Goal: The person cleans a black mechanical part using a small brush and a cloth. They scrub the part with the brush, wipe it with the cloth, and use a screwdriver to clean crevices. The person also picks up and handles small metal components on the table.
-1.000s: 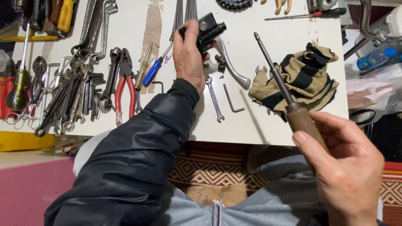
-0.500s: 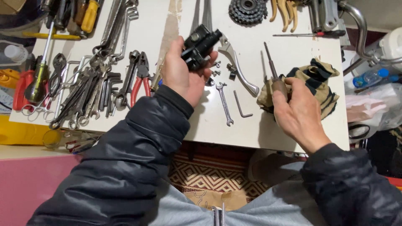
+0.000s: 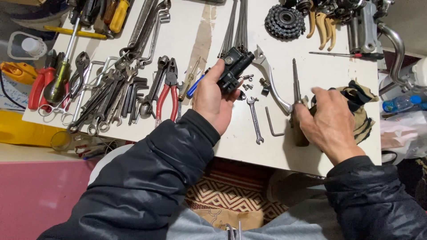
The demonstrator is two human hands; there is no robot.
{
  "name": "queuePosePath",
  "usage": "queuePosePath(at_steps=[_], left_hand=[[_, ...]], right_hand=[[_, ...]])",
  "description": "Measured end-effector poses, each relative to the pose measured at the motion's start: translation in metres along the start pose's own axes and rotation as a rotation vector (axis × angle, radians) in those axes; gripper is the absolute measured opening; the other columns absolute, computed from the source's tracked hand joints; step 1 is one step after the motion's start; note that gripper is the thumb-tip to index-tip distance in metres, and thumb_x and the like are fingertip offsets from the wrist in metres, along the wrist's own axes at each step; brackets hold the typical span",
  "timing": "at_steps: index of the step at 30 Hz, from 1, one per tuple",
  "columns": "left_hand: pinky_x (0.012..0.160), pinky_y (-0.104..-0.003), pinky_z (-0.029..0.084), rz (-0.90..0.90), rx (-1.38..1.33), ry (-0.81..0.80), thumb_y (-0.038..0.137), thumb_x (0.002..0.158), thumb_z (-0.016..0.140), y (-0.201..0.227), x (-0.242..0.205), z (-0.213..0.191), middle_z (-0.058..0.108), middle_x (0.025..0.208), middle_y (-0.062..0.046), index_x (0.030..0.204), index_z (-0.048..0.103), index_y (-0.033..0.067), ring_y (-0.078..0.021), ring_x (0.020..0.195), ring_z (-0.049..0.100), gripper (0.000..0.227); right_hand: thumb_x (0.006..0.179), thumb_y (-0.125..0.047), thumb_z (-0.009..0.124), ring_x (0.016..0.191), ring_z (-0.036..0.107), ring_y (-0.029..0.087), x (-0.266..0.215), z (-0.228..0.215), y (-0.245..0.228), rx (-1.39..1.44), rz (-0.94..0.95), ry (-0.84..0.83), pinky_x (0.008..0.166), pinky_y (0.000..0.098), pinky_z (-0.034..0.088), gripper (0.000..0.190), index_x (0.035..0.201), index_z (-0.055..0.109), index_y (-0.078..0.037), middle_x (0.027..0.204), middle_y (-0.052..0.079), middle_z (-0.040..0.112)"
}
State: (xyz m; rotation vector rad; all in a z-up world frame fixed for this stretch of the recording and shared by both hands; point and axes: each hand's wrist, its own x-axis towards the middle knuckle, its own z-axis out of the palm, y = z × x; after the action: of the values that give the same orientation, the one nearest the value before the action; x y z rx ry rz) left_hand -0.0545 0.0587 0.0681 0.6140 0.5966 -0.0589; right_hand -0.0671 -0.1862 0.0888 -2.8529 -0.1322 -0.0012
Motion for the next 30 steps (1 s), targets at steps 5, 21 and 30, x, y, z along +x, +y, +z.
queuePosePath(at_steps=[5, 21, 30], left_hand=[[0.079, -0.032, 0.059, 0.01, -0.058, -0.07, 0.029, 0.092, 0.072, -0.01, -0.001, 0.005, 0.064, 0.103, -0.016, 0.116, 0.064, 0.0069, -0.0336, 0.095, 0.069, 0.034], [0.099, -0.045, 0.057, -0.034, -0.161, -0.163, 0.025, 0.093, 0.07, -0.019, -0.017, 0.017, 0.047, 0.116, -0.019, 0.118, 0.049, 0.0039, -0.0342, 0.111, 0.06, 0.039], [0.097, -0.039, 0.056, -0.037, -0.09, -0.17, 0.028, 0.09, 0.072, -0.013, -0.037, 0.028, 0.047, 0.11, -0.016, 0.128, 0.046, 0.0054, -0.0288, 0.105, 0.062, 0.051]], right_hand=[[0.097, -0.025, 0.081, 0.091, 0.068, 0.024, -0.003, 0.008, -0.036, 0.451, -0.166, 0.252, 0.082, 0.0376, 0.056, 0.02, 0.111, 0.078, -0.011, 0.092, 0.01, 0.069], [0.088, -0.011, 0.085, 0.087, 0.067, 0.011, -0.006, 0.008, -0.088, 0.946, -0.195, 0.158, 0.075, 0.0241, 0.052, 0.028, 0.113, 0.074, -0.009, 0.098, 0.008, 0.072], [0.086, -0.015, 0.087, 0.086, 0.066, 0.006, -0.004, 0.013, -0.082, 0.959, -0.098, 0.169, 0.074, 0.0194, 0.055, 0.025, 0.108, 0.076, -0.011, 0.098, 0.004, 0.071]])
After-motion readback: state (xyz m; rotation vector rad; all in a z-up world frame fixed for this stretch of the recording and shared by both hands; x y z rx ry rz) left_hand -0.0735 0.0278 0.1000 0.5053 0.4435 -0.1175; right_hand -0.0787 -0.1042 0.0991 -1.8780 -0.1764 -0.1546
